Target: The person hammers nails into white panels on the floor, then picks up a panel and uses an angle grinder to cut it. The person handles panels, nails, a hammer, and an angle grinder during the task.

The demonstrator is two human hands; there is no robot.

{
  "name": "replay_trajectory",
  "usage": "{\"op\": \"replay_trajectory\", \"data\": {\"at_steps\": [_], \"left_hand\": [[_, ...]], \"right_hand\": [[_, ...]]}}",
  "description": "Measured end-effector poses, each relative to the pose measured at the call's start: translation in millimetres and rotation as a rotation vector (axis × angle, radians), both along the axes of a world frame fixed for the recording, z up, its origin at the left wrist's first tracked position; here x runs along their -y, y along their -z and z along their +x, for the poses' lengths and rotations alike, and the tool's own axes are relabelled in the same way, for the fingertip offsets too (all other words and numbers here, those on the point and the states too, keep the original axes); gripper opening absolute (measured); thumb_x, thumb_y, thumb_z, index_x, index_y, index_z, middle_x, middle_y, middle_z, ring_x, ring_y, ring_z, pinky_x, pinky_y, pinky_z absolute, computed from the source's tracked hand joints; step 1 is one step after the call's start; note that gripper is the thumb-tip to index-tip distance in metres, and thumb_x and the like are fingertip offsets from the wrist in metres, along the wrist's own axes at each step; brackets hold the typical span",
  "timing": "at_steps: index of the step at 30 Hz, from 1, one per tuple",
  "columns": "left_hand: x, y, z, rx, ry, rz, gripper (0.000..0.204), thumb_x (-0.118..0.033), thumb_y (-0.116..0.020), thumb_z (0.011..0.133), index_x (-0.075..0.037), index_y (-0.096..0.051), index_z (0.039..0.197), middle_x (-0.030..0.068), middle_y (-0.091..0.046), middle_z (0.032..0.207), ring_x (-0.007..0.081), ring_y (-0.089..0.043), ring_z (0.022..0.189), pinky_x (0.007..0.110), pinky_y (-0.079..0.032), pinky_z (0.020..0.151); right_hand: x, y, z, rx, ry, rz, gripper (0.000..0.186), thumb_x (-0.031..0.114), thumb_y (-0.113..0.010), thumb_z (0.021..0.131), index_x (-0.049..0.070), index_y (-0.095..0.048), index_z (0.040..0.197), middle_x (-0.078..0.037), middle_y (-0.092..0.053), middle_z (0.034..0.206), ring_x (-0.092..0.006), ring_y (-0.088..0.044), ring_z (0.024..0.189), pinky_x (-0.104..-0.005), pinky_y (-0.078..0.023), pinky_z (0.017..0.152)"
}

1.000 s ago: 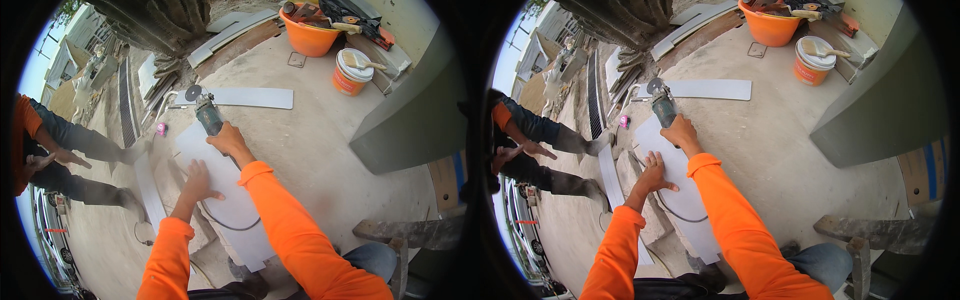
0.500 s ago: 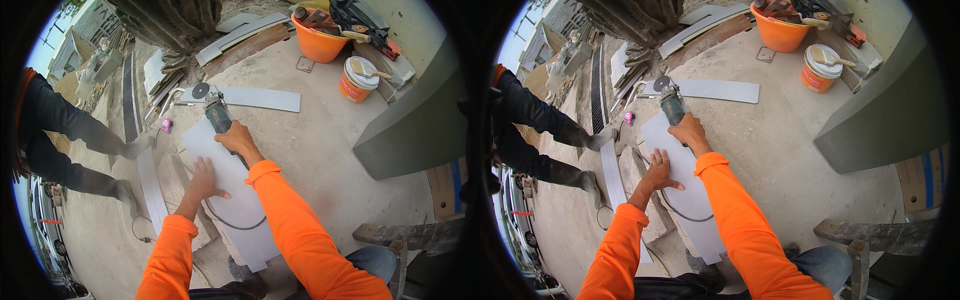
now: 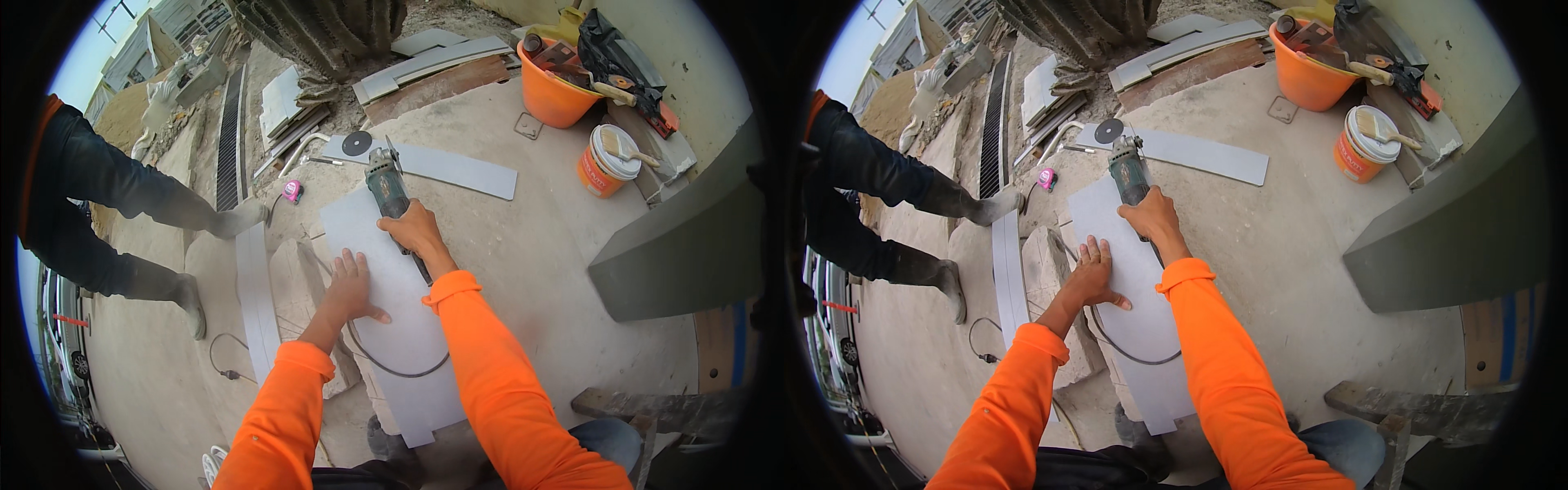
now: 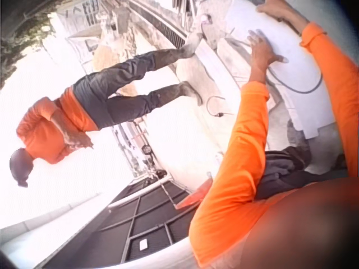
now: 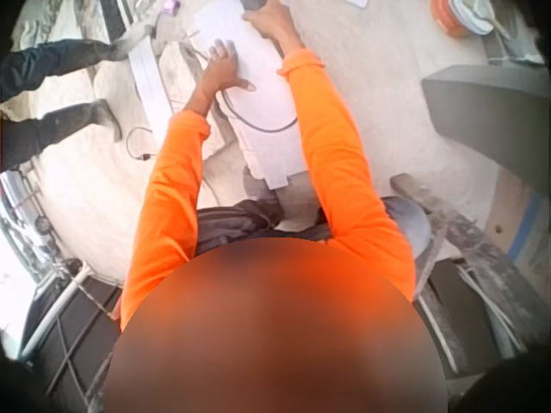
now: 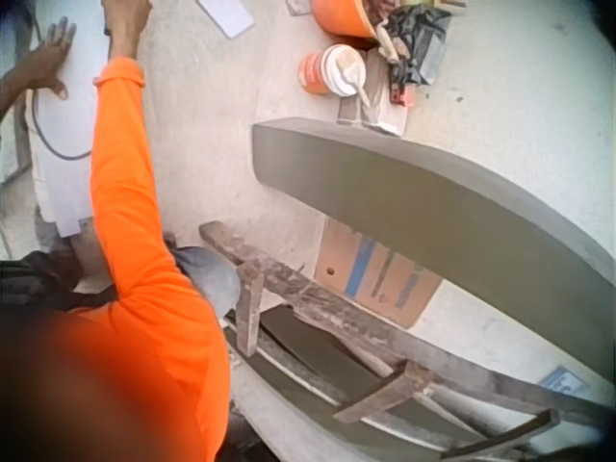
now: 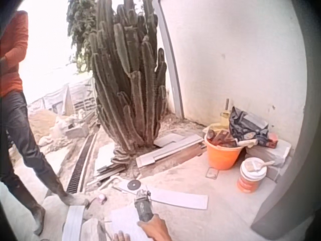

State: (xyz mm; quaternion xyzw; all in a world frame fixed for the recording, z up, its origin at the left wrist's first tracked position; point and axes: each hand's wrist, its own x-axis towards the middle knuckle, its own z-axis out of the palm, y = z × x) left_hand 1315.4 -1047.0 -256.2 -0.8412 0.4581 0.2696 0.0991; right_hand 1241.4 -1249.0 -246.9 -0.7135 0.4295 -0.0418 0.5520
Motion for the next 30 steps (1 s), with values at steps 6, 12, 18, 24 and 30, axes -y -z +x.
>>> {"op": "replay_trajectory", "data": {"at_steps": [6,12,18,24,30], "left_hand": [[-0.1,-1.3,-0.6,0.005,0.009,0.004,0.165,-0.063,-0.100,0.051,0.014,-0.008,0.164,0.0460,-0.005,0.167,0.0625,-0.011,0.156,0.054,-0.021,0.130],[0.2,0.5,-1.1,0.022,0.013,0.010,0.166,-0.067,-0.098,0.050,0.013,-0.008,0.164,0.0456,-0.004,0.167,0.0622,-0.011,0.156,0.055,-0.021,0.130],[2.0,-0.8,-1.0,-0.003,-0.003,0.010,0.169,-0.064,-0.100,0.049,0.017,-0.004,0.162,0.0482,-0.001,0.166,0.0627,-0.010,0.156,0.054,-0.020,0.130],[1.2,0.1,-1.2,0.012,0.009,-0.001,0.165,-0.061,-0.101,0.050,0.014,-0.007,0.163,0.0474,-0.004,0.166,0.0630,-0.011,0.156,0.055,-0.021,0.130],[-0.3,2.6,-0.9,-0.003,-0.005,-0.011,0.164,-0.059,-0.101,0.050,0.015,-0.008,0.163,0.0472,-0.003,0.166,0.0637,-0.009,0.155,0.055,-0.021,0.129]], "right_hand": [[-1.6,-3.3,-1.0,-0.003,0.001,-0.003,0.075,0.040,-0.080,0.074,-0.007,-0.061,0.130,-0.031,-0.072,0.122,-0.0424,-0.073,0.111,-0.0450,-0.058,0.097],[-2.2,-0.2,0.5,-0.014,0.009,-0.010,0.074,0.039,-0.080,0.074,-0.006,-0.062,0.129,-0.031,-0.072,0.122,-0.0418,-0.074,0.110,-0.0452,-0.058,0.096],[-0.7,9.6,3.6,0.024,0.022,-0.071,0.073,0.039,-0.083,0.073,-0.011,-0.064,0.121,-0.025,-0.076,0.098,-0.0313,-0.077,0.085,-0.0384,-0.060,0.074],[-0.1,12.4,1.2,0.046,0.031,-0.053,0.069,0.038,-0.083,0.073,-0.011,-0.065,0.118,-0.024,-0.076,0.097,-0.0317,-0.077,0.083,-0.0385,-0.060,0.073],[-1.3,6.8,-3.8,0.058,0.033,-0.034,0.071,0.038,-0.084,0.073,-0.012,-0.065,0.119,-0.027,-0.075,0.102,-0.0338,-0.077,0.088,-0.0391,-0.061,0.076]]}}
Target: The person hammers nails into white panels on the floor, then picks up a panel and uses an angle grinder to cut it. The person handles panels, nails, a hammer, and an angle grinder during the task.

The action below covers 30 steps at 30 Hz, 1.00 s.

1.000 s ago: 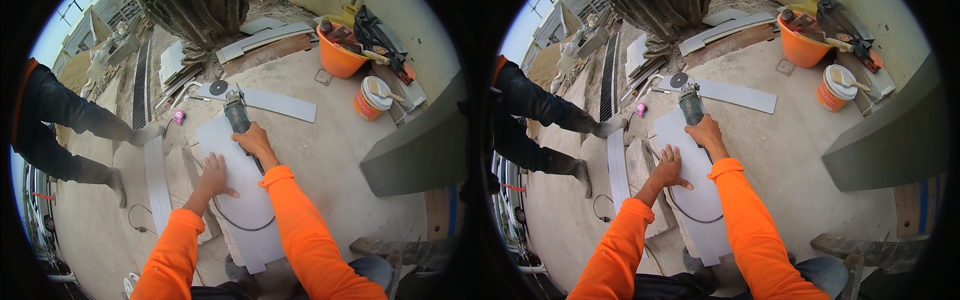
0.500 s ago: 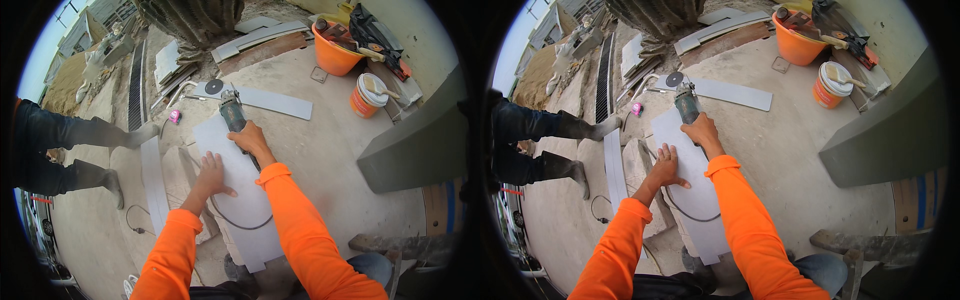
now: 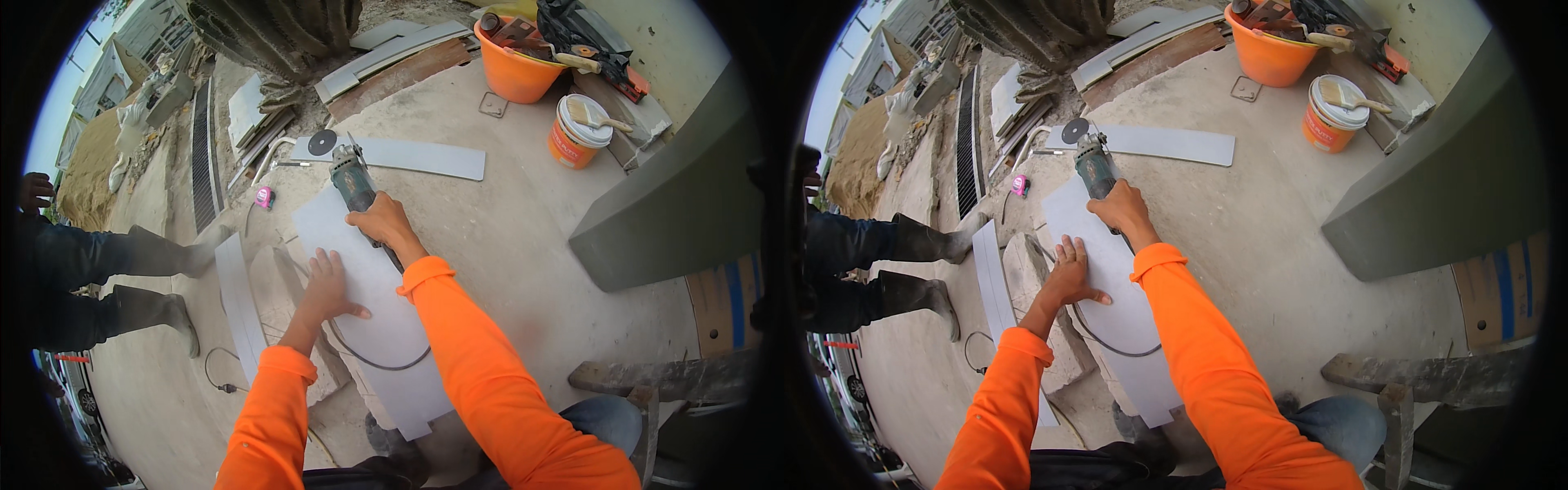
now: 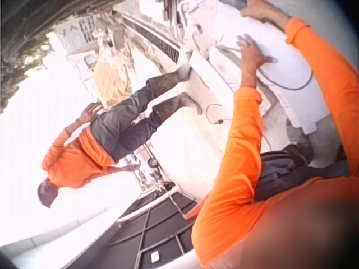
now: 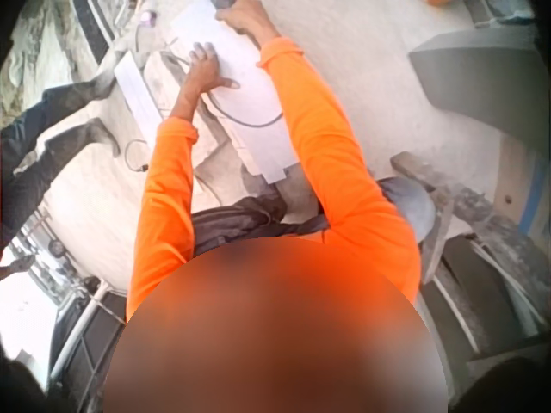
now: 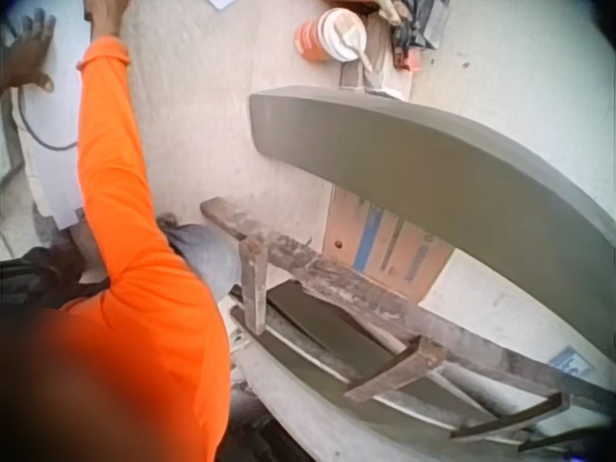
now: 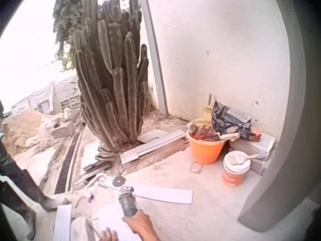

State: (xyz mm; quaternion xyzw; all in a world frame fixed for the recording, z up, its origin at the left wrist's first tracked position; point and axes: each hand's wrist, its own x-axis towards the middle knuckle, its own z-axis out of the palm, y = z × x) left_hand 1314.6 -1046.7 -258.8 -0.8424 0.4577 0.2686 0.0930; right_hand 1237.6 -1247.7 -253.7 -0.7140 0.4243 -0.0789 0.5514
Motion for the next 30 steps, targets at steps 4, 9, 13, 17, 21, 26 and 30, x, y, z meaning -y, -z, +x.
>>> {"op": "replay_trajectory", "data": {"at_steps": [4,9,13,17,21,26,30], "left_hand": [[1.4,0.5,1.2,-0.001,-0.010,0.043,0.171,-0.064,-0.100,0.049,0.015,0.000,0.163,0.0457,0.003,0.167,0.0604,-0.004,0.157,0.054,-0.018,0.131],[3.1,0.0,2.1,0.002,0.000,0.062,0.172,-0.065,-0.100,0.049,0.015,0.002,0.163,0.0456,0.004,0.167,0.0598,-0.004,0.158,0.054,-0.019,0.131],[3.0,-0.1,2.2,0.013,0.000,0.078,0.173,-0.066,-0.100,0.049,0.014,0.003,0.163,0.0454,0.004,0.168,0.0592,-0.004,0.158,0.054,-0.020,0.130],[2.9,1.5,2.6,0.008,0.000,0.070,0.173,-0.066,-0.099,0.049,0.014,0.003,0.163,0.0453,0.005,0.168,0.0591,-0.003,0.158,0.054,-0.020,0.130],[3.1,2.9,3.0,0.020,0.009,0.073,0.173,-0.067,-0.099,0.049,0.014,0.003,0.163,0.0452,0.005,0.168,0.0589,-0.002,0.158,0.053,-0.019,0.130],[3.5,3.1,3.3,0.015,0.003,0.085,0.174,-0.067,-0.099,0.049,0.014,0.004,0.163,0.0448,0.006,0.168,0.0585,-0.001,0.158,0.053,-0.019,0.131],[4.0,2.7,3.6,0.015,-0.001,0.091,0.175,-0.067,-0.099,0.048,0.014,0.005,0.163,0.0444,0.006,0.168,0.0582,-0.001,0.158,0.054,-0.019,0.131]], "right_hand": [[0.2,-3.9,-1.6,-0.007,-0.002,0.000,0.072,0.038,-0.083,0.074,-0.013,-0.064,0.121,-0.027,-0.075,0.104,-0.0346,-0.077,0.090,-0.0395,-0.061,0.078],[-0.7,-5.3,-3.7,-0.020,-0.002,0.068,0.069,0.037,-0.079,0.074,-0.006,-0.065,0.125,-0.029,-0.074,0.116,-0.0415,-0.075,0.106,-0.0450,-0.060,0.093],[-2.6,-3.7,-4.9,-0.003,0.007,0.075,0.068,0.036,-0.078,0.073,-0.006,-0.065,0.125,-0.029,-0.074,0.117,-0.0419,-0.075,0.108,-0.0449,-0.059,0.094],[-3.3,-0.9,-4.5,0.002,0.018,0.002,0.072,0.038,-0.084,0.073,-0.012,-0.065,0.121,-0.029,-0.075,0.107,-0.0360,-0.077,0.094,-0.0401,-0.061,0.081],[-2.5,0.4,-4.9,0.000,0.007,0.029,0.071,0.038,-0.083,0.073,-0.012,-0.066,0.121,-0.028,-0.075,0.108,-0.0365,-0.077,0.095,-0.0406,-0.061,0.082],[-3.2,-0.7,-7.1,0.009,0.008,0.049,0.071,0.038,-0.083,0.073,-0.011,-0.066,0.121,-0.029,-0.075,0.110,-0.0370,-0.077,0.098,-0.0409,-0.061,0.084],[-5.1,-1.5,-9.3,0.005,0.015,0.054,0.071,0.038,-0.083,0.073,-0.012,-0.066,0.121,-0.029,-0.074,0.112,-0.0374,-0.077,0.100,-0.0411,-0.061,0.085]]}}
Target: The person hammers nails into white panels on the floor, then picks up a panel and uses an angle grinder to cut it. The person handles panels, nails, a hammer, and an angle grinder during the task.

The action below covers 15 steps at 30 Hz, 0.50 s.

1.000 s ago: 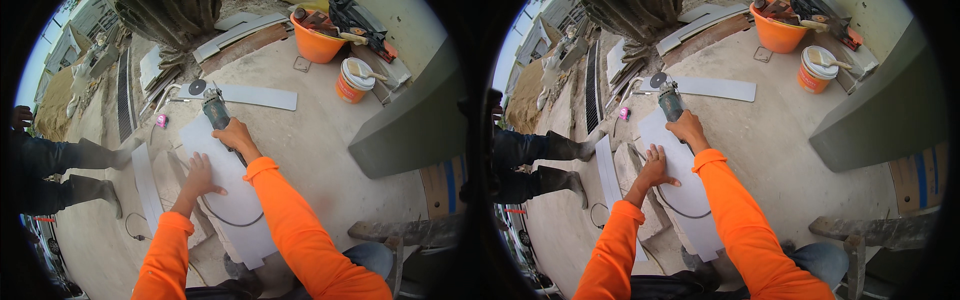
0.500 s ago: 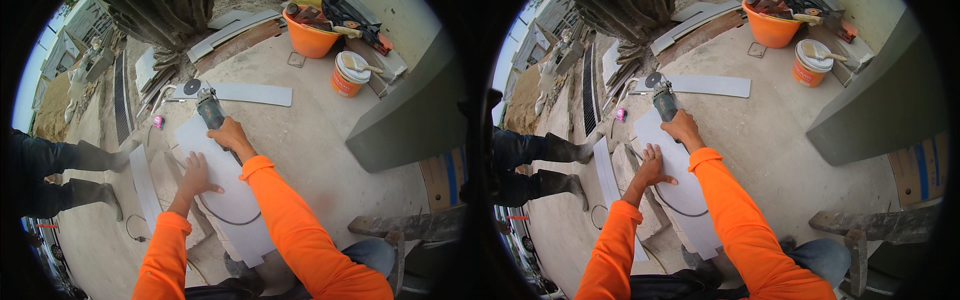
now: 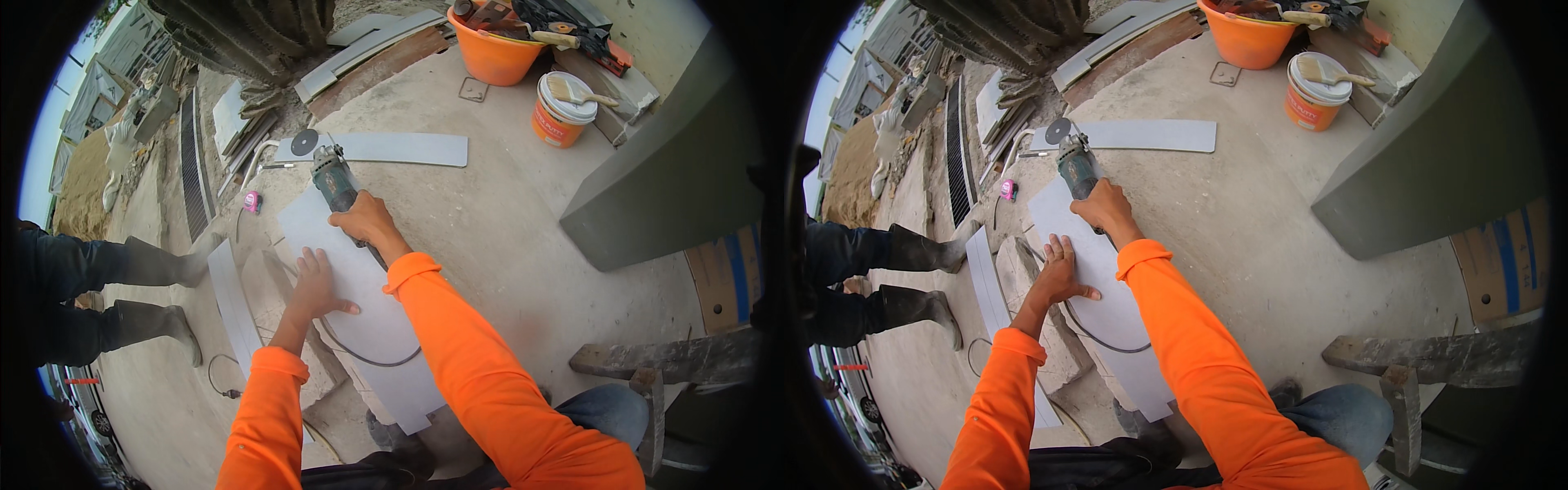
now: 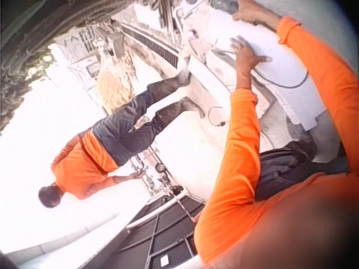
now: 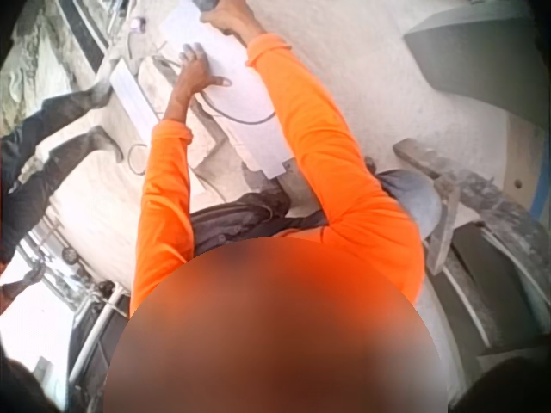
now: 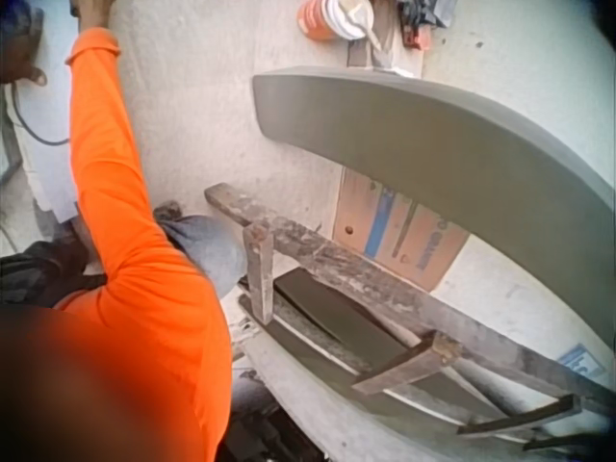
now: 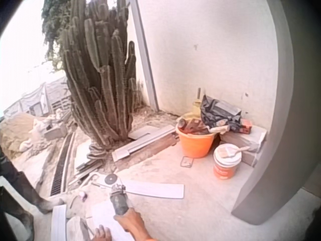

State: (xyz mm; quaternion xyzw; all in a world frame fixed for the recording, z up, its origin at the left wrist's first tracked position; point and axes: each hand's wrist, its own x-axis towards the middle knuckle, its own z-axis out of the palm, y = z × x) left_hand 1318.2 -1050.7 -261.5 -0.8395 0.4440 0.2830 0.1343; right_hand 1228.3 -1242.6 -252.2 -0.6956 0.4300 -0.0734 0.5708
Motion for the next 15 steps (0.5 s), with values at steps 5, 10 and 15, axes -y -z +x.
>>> {"op": "replay_trajectory", "data": {"at_steps": [5,10,15], "left_hand": [[-0.9,0.2,-0.2,0.001,0.002,-0.010,0.174,-0.067,-0.099,0.048,0.014,0.004,0.163,0.0441,0.006,0.168,0.0582,-0.001,0.158,0.054,-0.019,0.131],[-2.5,0.1,-0.8,0.006,-0.002,-0.021,0.174,-0.066,-0.099,0.048,0.014,0.003,0.163,0.0446,0.006,0.168,0.0585,-0.001,0.158,0.054,-0.019,0.131],[-1.3,-1.3,-1.1,-0.009,-0.003,-0.024,0.174,-0.066,-0.100,0.048,0.013,0.003,0.163,0.0447,0.005,0.168,0.0583,-0.001,0.158,0.054,-0.018,0.131]], "right_hand": [[-2.8,0.8,-2.0,0.010,0.016,-0.016,0.072,0.038,-0.083,0.073,-0.012,-0.065,0.122,-0.030,-0.074,0.112,-0.0378,-0.077,0.099,-0.0410,-0.061,0.085],[-3.5,-0.3,-2.3,0.015,0.019,-0.020,0.073,0.037,-0.083,0.072,-0.012,-0.064,0.123,-0.029,-0.075,0.111,-0.0375,-0.077,0.096,-0.0411,-0.061,0.084],[-3.2,-2.8,-3.2,-0.004,-0.005,0.043,0.067,0.036,-0.078,0.074,-0.007,-0.066,0.124,-0.031,-0.072,0.120,-0.0439,-0.073,0.112,-0.0462,-0.058,0.098]]}}
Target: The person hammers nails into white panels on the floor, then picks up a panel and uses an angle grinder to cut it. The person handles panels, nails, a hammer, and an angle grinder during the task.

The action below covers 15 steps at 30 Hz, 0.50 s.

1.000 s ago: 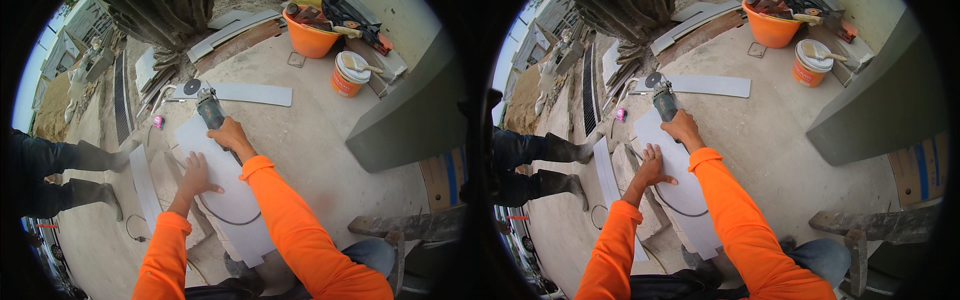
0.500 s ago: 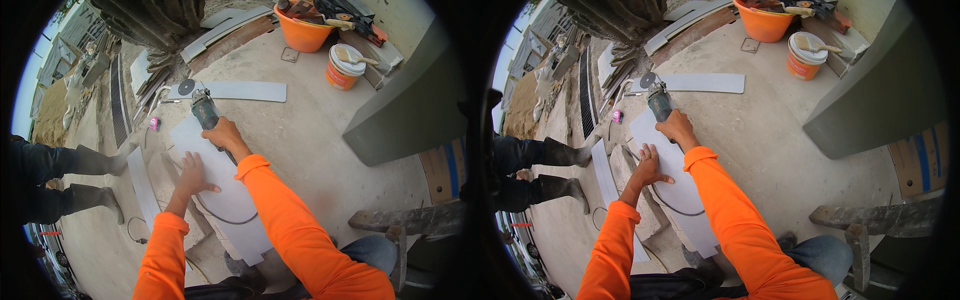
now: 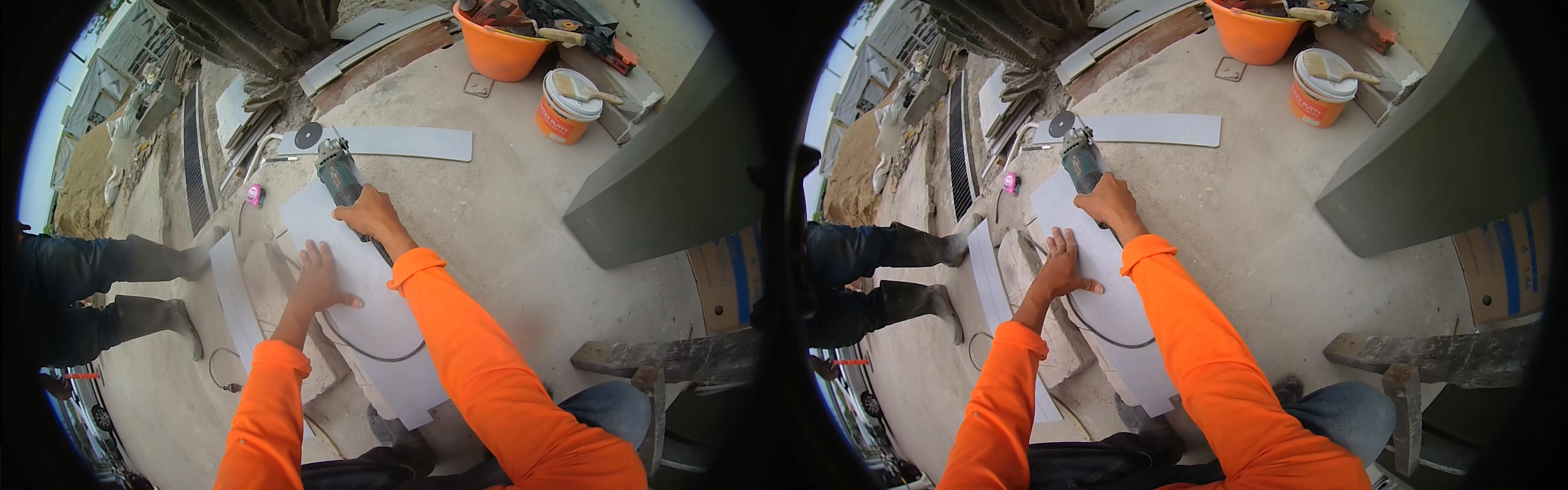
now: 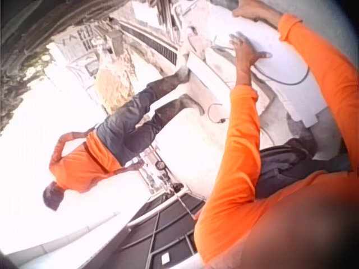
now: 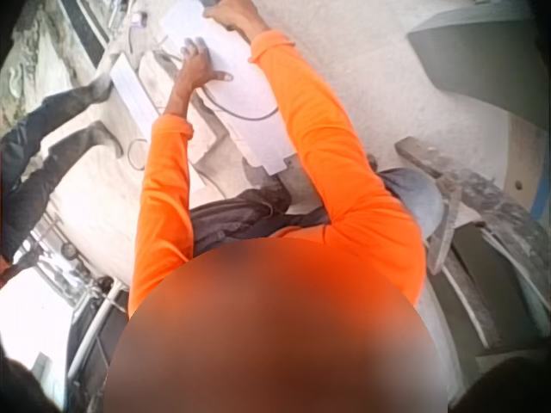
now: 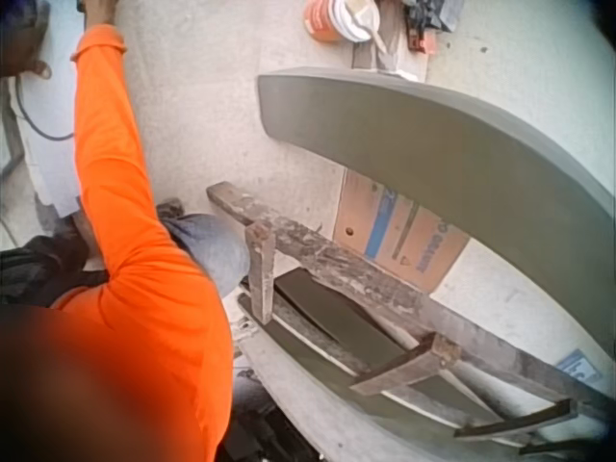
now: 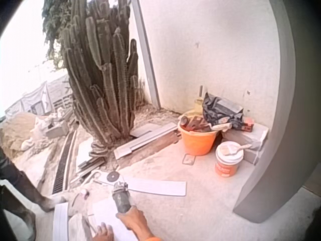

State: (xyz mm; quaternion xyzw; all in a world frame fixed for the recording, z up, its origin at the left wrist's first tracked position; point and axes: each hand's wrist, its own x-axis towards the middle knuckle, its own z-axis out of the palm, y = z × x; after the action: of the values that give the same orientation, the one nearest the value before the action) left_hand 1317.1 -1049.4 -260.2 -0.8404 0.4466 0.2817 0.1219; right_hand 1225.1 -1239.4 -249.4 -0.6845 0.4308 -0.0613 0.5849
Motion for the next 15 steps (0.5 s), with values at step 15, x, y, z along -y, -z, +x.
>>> {"op": "replay_trajectory", "data": {"at_steps": [15], "left_hand": [[-1.1,-0.7,-1.7,0.006,0.015,-0.031,0.166,-0.062,-0.099,0.052,0.015,-0.003,0.163,0.0464,0.001,0.167,0.0630,-0.006,0.156,0.057,-0.020,0.130]], "right_hand": [[-5.9,7.1,-5.4,0.008,0.020,-0.067,0.068,0.037,-0.083,0.073,-0.013,-0.067,0.117,-0.030,-0.074,0.107,-0.0384,-0.077,0.097,-0.0414,-0.060,0.084]]}}
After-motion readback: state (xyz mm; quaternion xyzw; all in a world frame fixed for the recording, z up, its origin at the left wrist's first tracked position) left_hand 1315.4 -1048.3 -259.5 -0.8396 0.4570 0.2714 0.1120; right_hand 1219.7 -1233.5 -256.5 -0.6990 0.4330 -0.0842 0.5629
